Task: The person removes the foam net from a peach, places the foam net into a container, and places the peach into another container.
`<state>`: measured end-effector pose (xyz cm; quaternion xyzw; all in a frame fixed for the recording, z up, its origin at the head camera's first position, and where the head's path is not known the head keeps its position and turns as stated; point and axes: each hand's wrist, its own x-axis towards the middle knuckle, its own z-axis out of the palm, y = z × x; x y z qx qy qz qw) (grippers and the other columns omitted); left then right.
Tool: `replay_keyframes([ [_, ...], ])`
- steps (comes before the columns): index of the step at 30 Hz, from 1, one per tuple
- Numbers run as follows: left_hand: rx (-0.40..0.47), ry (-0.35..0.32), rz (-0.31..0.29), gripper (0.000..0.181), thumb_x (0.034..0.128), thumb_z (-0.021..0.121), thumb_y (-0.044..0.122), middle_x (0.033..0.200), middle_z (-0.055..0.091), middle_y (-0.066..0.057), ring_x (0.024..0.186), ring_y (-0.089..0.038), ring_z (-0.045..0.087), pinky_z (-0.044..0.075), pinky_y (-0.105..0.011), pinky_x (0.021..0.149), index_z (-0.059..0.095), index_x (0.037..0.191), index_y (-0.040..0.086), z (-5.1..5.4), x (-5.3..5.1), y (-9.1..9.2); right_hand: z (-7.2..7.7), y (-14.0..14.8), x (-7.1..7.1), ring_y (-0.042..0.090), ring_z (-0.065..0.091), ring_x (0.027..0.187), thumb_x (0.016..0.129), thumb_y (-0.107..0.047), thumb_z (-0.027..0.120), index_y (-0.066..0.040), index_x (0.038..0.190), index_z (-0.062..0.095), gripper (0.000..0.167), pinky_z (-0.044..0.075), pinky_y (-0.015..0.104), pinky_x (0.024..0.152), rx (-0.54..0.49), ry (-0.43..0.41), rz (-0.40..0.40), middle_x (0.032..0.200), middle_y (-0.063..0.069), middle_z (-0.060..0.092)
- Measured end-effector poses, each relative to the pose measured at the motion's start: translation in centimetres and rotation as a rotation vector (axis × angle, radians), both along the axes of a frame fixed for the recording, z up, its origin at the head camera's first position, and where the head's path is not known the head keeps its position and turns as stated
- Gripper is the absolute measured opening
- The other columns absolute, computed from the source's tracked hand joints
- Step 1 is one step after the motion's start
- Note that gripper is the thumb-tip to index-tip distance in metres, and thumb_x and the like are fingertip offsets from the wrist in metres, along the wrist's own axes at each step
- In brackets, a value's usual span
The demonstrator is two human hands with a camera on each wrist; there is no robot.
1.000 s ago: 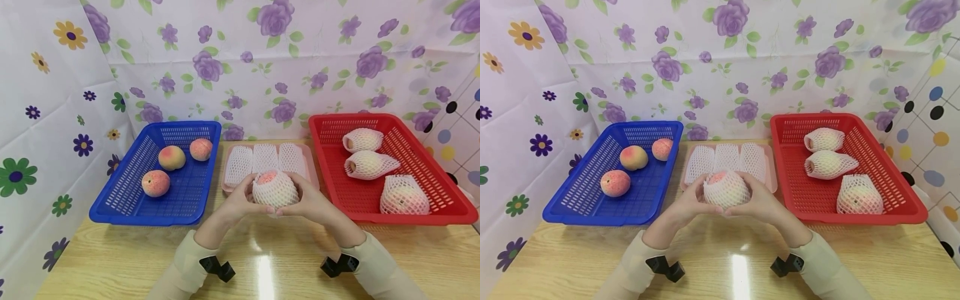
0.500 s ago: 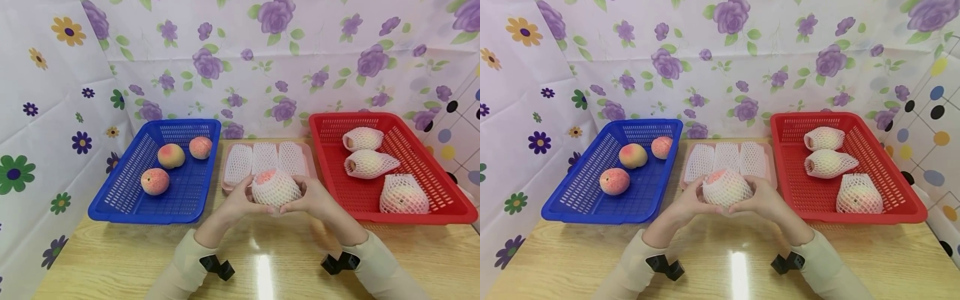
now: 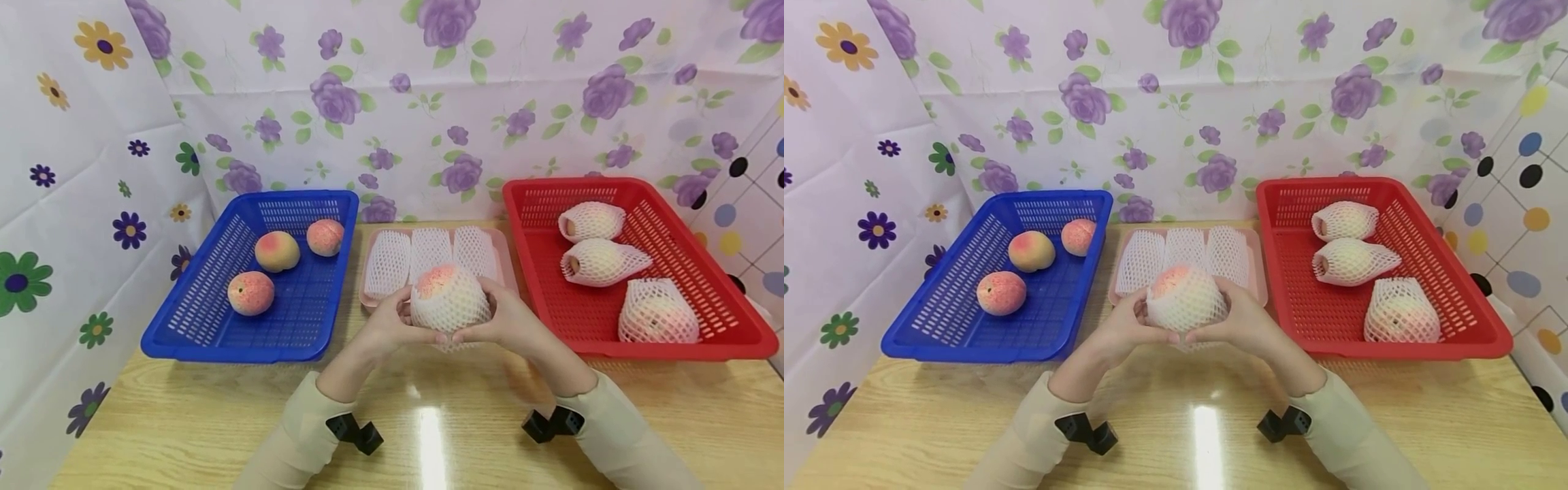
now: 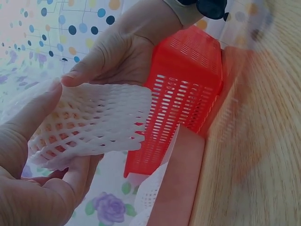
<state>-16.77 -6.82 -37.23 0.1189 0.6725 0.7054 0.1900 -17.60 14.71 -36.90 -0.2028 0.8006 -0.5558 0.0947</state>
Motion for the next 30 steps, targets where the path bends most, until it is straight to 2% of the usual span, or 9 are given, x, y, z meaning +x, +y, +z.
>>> replay_keyframes([
  [5,0.035,0.003,-0.017,0.080,0.0712,0.072,-0.015,0.130,0.054,-0.023,0.110,-0.023,0.060,0.053,-0.034,0.090,0.038,0.141,0.005,0.1,0.1,-0.1,0.0,-0.1,-0.2,0.030,0.051,0.112,0.067,-0.010,0.086,0.000,0.140,0.034,0.090,0.049,0.034,0.093,-0.055,0.029,0.042,0.130,0.021,0.050],
  [9,0.027,0.040,-0.037,0.081,0.0700,0.073,-0.016,0.132,0.052,-0.022,0.110,-0.022,0.059,0.053,-0.033,0.090,0.038,0.140,0.004,0.3,0.2,-0.2,0.0,-0.2,-0.2,0.027,0.051,0.111,0.065,-0.006,0.086,-0.002,0.140,0.035,0.091,0.050,0.026,0.089,-0.099,0.040,0.064,0.130,0.020,0.049],
  [16,-0.049,0.131,-0.044,0.081,0.0685,0.076,-0.012,0.133,0.052,-0.020,0.115,-0.023,0.056,0.050,-0.031,0.096,0.040,0.139,0.004,0.4,0.4,-0.3,0.1,-0.3,0.1,0.024,0.049,0.114,0.061,0.000,0.087,-0.006,0.142,0.033,0.098,0.050,0.024,0.089,-0.115,0.044,0.060,0.135,0.017,0.046],
  [24,-0.129,0.150,-0.027,0.079,0.0696,0.079,-0.007,0.128,0.055,-0.020,0.111,-0.026,0.059,0.054,-0.037,0.090,0.040,0.138,0.004,0.7,0.6,-0.2,-0.1,-0.4,0.3,0.013,0.054,0.109,0.061,0.003,0.086,-0.003,0.138,0.037,0.091,0.052,0.025,0.087,-0.152,0.082,0.052,0.131,0.015,0.048],
  [30,-0.175,0.173,-0.039,0.079,0.0711,0.080,0.000,0.126,0.054,-0.018,0.108,-0.024,0.060,0.053,-0.036,0.092,0.039,0.138,0.005,1.4,0.7,-0.8,-0.1,-0.2,0.2,0.015,0.055,0.107,0.064,0.003,0.084,-0.002,0.137,0.036,0.088,0.053,0.026,0.084,-0.149,0.074,0.034,0.129,0.018,0.048],
])
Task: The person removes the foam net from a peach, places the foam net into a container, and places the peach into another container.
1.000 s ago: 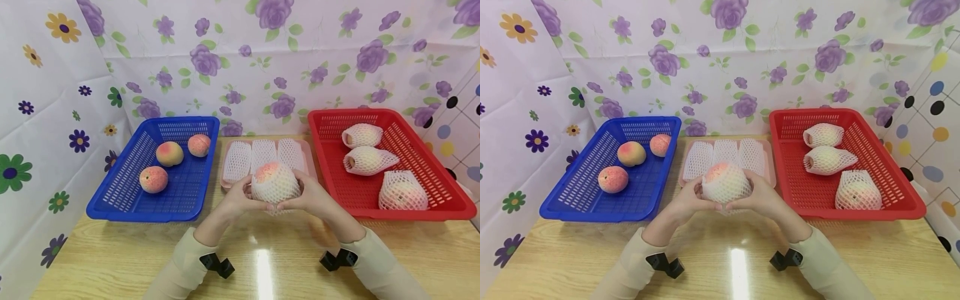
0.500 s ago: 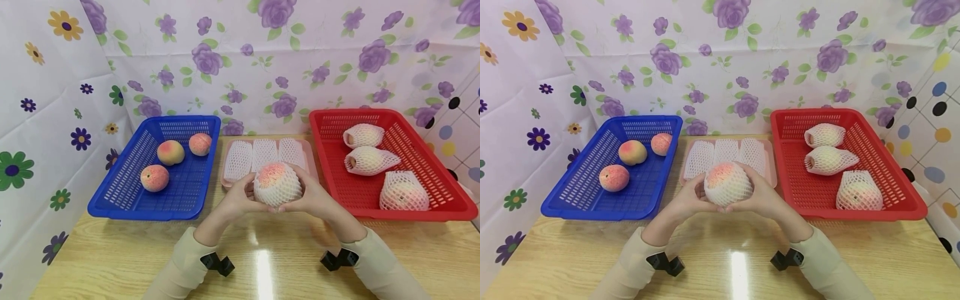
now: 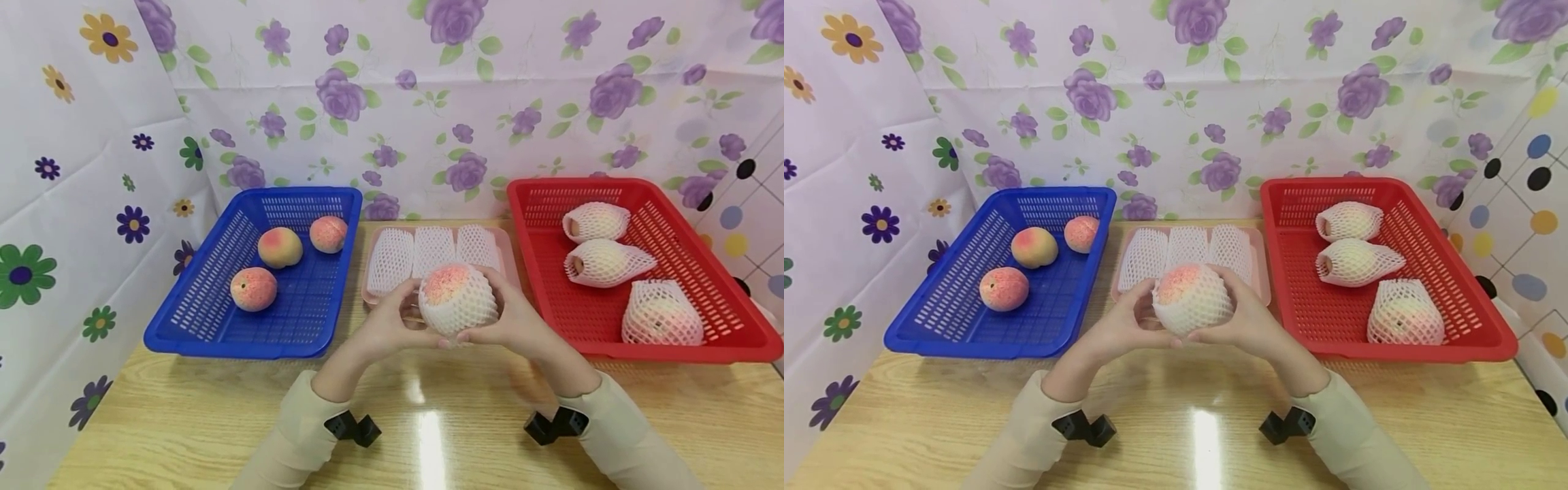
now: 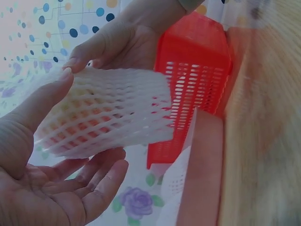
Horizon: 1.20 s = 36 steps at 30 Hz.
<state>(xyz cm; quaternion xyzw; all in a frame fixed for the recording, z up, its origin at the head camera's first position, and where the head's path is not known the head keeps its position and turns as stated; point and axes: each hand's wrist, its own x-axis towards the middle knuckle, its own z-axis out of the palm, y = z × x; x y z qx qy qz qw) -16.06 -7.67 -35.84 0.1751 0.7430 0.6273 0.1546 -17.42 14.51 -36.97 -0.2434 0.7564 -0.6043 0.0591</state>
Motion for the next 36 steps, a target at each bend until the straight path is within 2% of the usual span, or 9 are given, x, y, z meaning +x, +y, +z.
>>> replay_keyframes([
  [5,-0.005,-0.019,-0.016,0.080,0.0745,0.078,0.000,0.126,0.052,-0.020,0.113,-0.030,0.058,0.052,-0.035,0.093,0.036,0.142,0.006,0.9,-0.2,-1.2,0.0,0.1,-0.1,0.016,0.054,0.106,0.063,0.003,0.084,-0.001,0.138,0.036,0.089,0.053,0.027,0.084,0.009,-0.009,0.013,0.128,0.018,0.049],
  [8,0.005,-0.028,-0.015,0.069,0.0790,0.074,0.001,0.127,0.051,-0.020,0.113,-0.030,0.057,0.052,-0.036,0.093,0.040,0.139,0.007,1.2,-0.4,-1.8,0.1,0.1,-0.1,0.017,0.054,0.106,0.063,0.003,0.084,-0.002,0.137,0.036,0.088,0.053,0.028,0.084,0.006,-0.008,0.043,0.128,0.017,0.049],
  [12,0.015,0.018,0.054,0.053,0.0835,0.069,0.003,0.124,0.055,-0.020,0.110,-0.028,0.058,0.053,-0.035,0.090,0.049,0.132,0.003,1.5,-0.5,-2.2,-0.1,0.1,-0.2,0.017,0.052,0.107,0.064,0.000,0.084,-0.003,0.137,0.036,0.087,0.052,0.028,0.086,0.016,-0.012,0.081,0.128,0.016,0.049],
  [15,0.067,0.053,0.114,0.045,0.0845,0.067,0.001,0.122,0.057,-0.023,0.109,-0.030,0.059,0.055,-0.034,0.087,0.052,0.127,-0.001,1.7,-0.4,-2.2,-0.3,0.1,-0.2,0.020,0.051,0.109,0.065,-0.002,0.085,-0.005,0.137,0.036,0.087,0.052,0.029,0.087,0.039,-0.014,0.091,0.128,0.015,0.049],
  [18,0.129,0.076,0.138,0.041,0.0845,0.066,-0.002,0.121,0.057,-0.025,0.109,-0.030,0.060,0.055,-0.032,0.086,0.053,0.123,-0.003,1.9,-0.2,-2.3,-0.4,0.1,-0.3,0.026,0.049,0.110,0.065,-0.005,0.085,-0.007,0.137,0.037,0.086,0.051,0.032,0.087,0.063,-0.016,0.095,0.127,0.015,0.048],
  [25,0.214,0.140,0.094,0.043,0.0813,0.066,-0.009,0.122,0.055,-0.029,0.114,-0.033,0.057,0.051,-0.033,0.095,0.051,0.122,-0.009,1.9,-0.1,-2.2,-0.6,-0.1,-0.2,0.029,0.048,0.110,0.066,-0.006,0.085,-0.007,0.138,0.036,0.087,0.051,0.037,0.087,0.092,-0.018,0.119,0.128,0.016,0.048],
  [30,0.183,0.128,0.065,0.047,0.0796,0.068,-0.010,0.125,0.052,-0.031,0.117,-0.035,0.056,0.049,-0.034,0.098,0.051,0.123,-0.009,1.8,-0.2,-2.2,-0.6,-0.2,-0.1,0.029,0.048,0.111,0.066,-0.008,0.086,-0.007,0.138,0.036,0.088,0.051,0.040,0.088,0.094,-0.010,0.131,0.128,0.016,0.048],
  [33,0.149,0.120,0.055,0.048,0.0789,0.069,-0.009,0.126,0.053,-0.029,0.119,-0.034,0.055,0.048,-0.034,0.099,0.051,0.123,-0.009,1.8,-0.1,-2.1,-0.6,-0.2,-0.1,0.029,0.048,0.110,0.066,-0.009,0.086,-0.006,0.137,0.036,0.087,0.050,0.039,0.088,0.094,-0.003,0.131,0.128,0.016,0.049],
  [36,0.115,0.142,0.058,0.048,0.0778,0.072,-0.007,0.125,0.056,-0.024,0.118,-0.032,0.056,0.048,-0.032,0.098,0.053,0.122,-0.007,1.8,0.0,-2.0,-0.7,-0.2,-0.1,0.029,0.049,0.109,0.065,-0.008,0.086,-0.005,0.137,0.037,0.087,0.051,0.036,0.087,0.098,0.005,0.126,0.127,0.016,0.050],
])
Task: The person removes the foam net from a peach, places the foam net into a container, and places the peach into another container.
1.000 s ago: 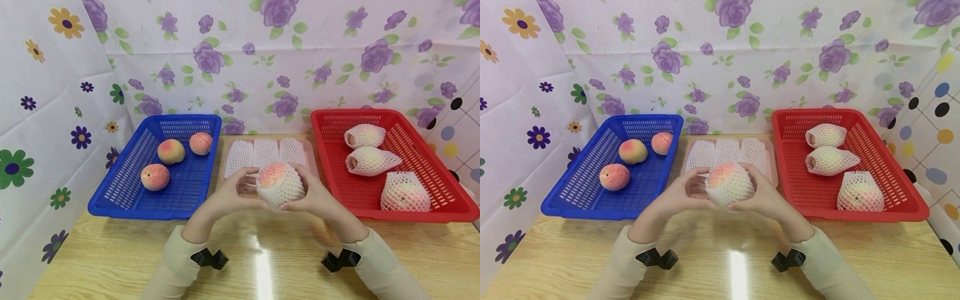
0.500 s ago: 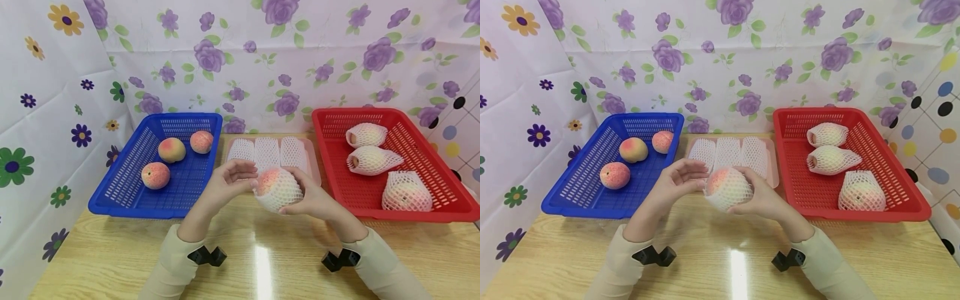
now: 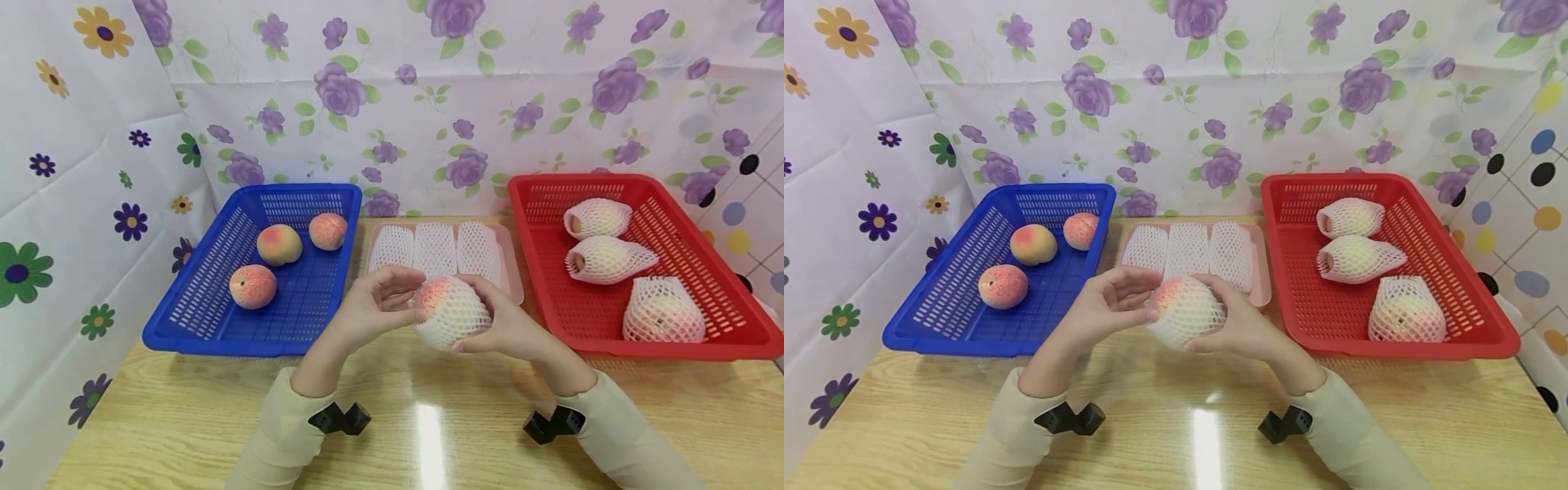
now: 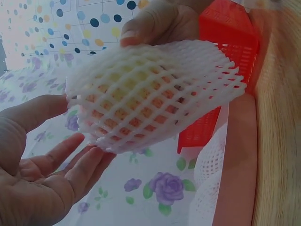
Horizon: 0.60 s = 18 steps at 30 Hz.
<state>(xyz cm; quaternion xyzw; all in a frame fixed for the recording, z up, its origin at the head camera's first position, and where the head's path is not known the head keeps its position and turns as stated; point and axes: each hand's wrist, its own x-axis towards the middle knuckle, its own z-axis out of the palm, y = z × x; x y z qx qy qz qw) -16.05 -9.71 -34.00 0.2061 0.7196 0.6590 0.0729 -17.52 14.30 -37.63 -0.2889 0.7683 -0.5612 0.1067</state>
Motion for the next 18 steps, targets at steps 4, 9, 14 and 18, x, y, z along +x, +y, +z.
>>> replay_keyframes([
  [4,0.004,0.020,0.000,0.048,0.0763,0.073,-0.008,0.123,0.058,-0.024,0.115,-0.032,0.059,0.051,-0.033,0.095,0.055,0.121,-0.008,0.08,0.20,0.04,-0.13,-0.04,-0.06,0.028,0.050,0.109,0.065,-0.008,0.087,-0.005,0.137,0.037,0.087,0.050,0.032,0.087,0.006,0.009,-0.001,0.126,0.016,0.050],
  [9,-0.056,0.035,-0.017,0.048,0.0771,0.071,-0.008,0.123,0.057,-0.022,0.114,-0.032,0.059,0.052,-0.033,0.094,0.055,0.122,-0.007,0.35,0.52,-0.06,-0.22,-0.13,-0.12,0.025,0.051,0.107,0.064,-0.008,0.087,-0.006,0.137,0.038,0.087,0.051,0.031,0.086,-0.005,0.009,0.015,0.125,0.015,0.051],
  [14,-0.139,0.069,-0.075,0.051,0.0785,0.071,-0.004,0.127,0.056,-0.019,0.117,-0.030,0.056,0.048,-0.037,0.099,0.052,0.126,-0.004,0.38,0.52,-0.19,-0.26,-0.13,-0.04,0.022,0.052,0.107,0.065,-0.007,0.087,-0.006,0.136,0.039,0.086,0.051,0.030,0.086,-0.026,0.013,0.029,0.125,0.015,0.052],
  [18,-0.163,0.070,-0.092,0.053,0.0782,0.071,-0.004,0.128,0.056,-0.018,0.118,-0.030,0.056,0.047,-0.040,0.100,0.052,0.127,-0.002,0.33,0.46,-0.18,-0.29,-0.12,0.05,0.025,0.051,0.109,0.065,-0.009,0.087,-0.004,0.137,0.040,0.087,0.050,0.030,0.087,-0.027,-0.008,0.016,0.127,0.016,0.051],
])
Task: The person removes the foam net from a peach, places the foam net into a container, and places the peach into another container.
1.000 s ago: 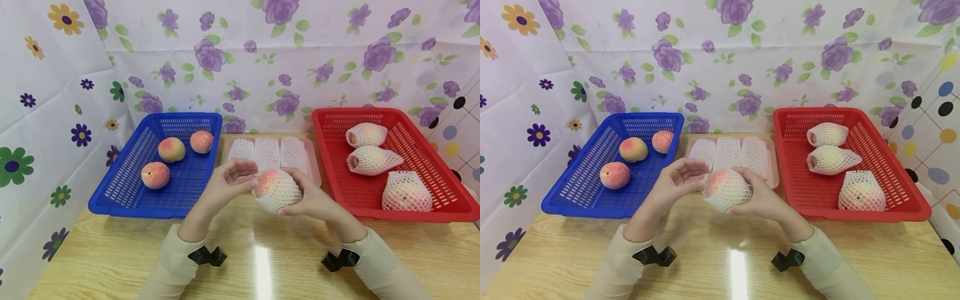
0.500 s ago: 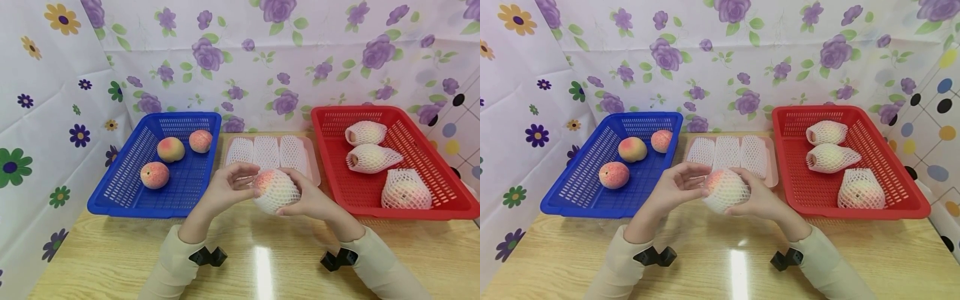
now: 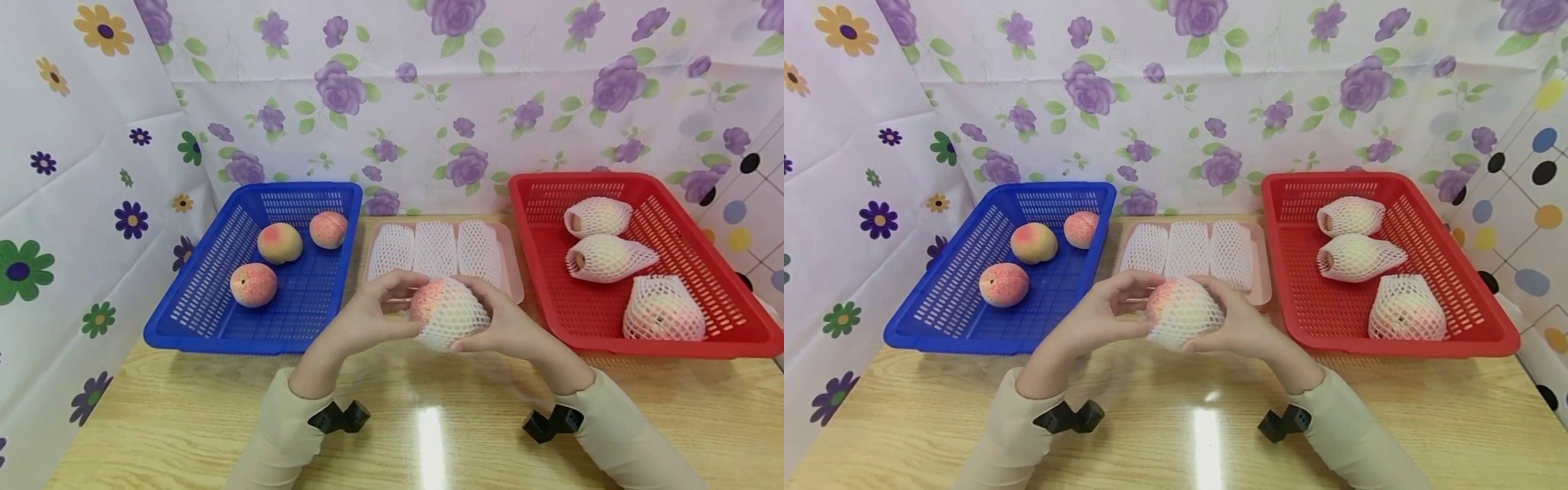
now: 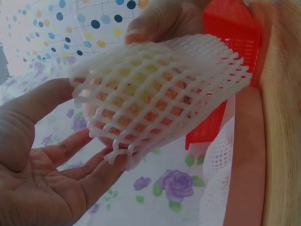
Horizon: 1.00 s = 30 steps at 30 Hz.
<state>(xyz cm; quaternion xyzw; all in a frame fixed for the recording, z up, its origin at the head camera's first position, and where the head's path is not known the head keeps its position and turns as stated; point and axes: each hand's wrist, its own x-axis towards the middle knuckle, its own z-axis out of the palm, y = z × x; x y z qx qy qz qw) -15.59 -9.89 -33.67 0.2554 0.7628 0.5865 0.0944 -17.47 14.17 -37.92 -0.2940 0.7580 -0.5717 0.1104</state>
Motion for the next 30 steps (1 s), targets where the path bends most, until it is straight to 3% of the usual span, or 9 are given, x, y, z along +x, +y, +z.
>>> replay_keyframes([
  [5,0.005,-0.024,0.004,0.055,0.0775,0.070,-0.006,0.129,0.054,-0.019,0.120,-0.031,0.053,0.045,-0.041,0.103,0.050,0.129,-0.003,-0.1,0.0,0.1,0.0,0.1,0.0,0.026,0.051,0.108,0.064,-0.008,0.087,-0.002,0.137,0.043,0.086,0.050,0.029,0.087,0.013,-0.059,-0.056,0.127,0.018,0.053],
  [14,0.027,-0.071,0.009,0.061,0.0755,0.071,-0.008,0.130,0.053,-0.020,0.118,-0.032,0.054,0.045,-0.039,0.103,0.047,0.131,-0.005,-0.3,-0.4,-0.2,0.3,0.3,0.2,0.021,0.056,0.095,0.064,-0.012,0.088,0.000,0.131,0.052,0.077,0.053,0.027,0.076,0.035,-0.111,-0.153,0.117,0.018,0.060],
  [23,0.190,-0.197,-0.014,0.068,0.0724,0.071,-0.015,0.134,0.050,-0.018,0.107,-0.024,0.061,0.055,-0.032,0.085,0.046,0.134,-0.002,-0.8,-0.9,-0.7,0.5,0.2,0.3,0.008,0.059,0.085,0.064,-0.006,0.086,0.007,0.115,0.064,0.057,0.053,0.022,0.070,-0.016,-0.110,-0.224,0.112,0.018,0.065],
  [30,0.268,-0.219,-0.036,0.069,0.0728,0.073,-0.011,0.130,0.051,-0.016,0.101,-0.016,0.061,0.055,-0.028,0.084,0.043,0.135,-0.005,-0.9,-1.0,-0.6,0.8,0.4,0.5,0.007,0.058,0.077,0.067,-0.006,0.085,0.009,0.111,0.065,0.051,0.052,0.021,0.066,-0.044,-0.116,-0.246,0.092,-0.001,0.069],
])
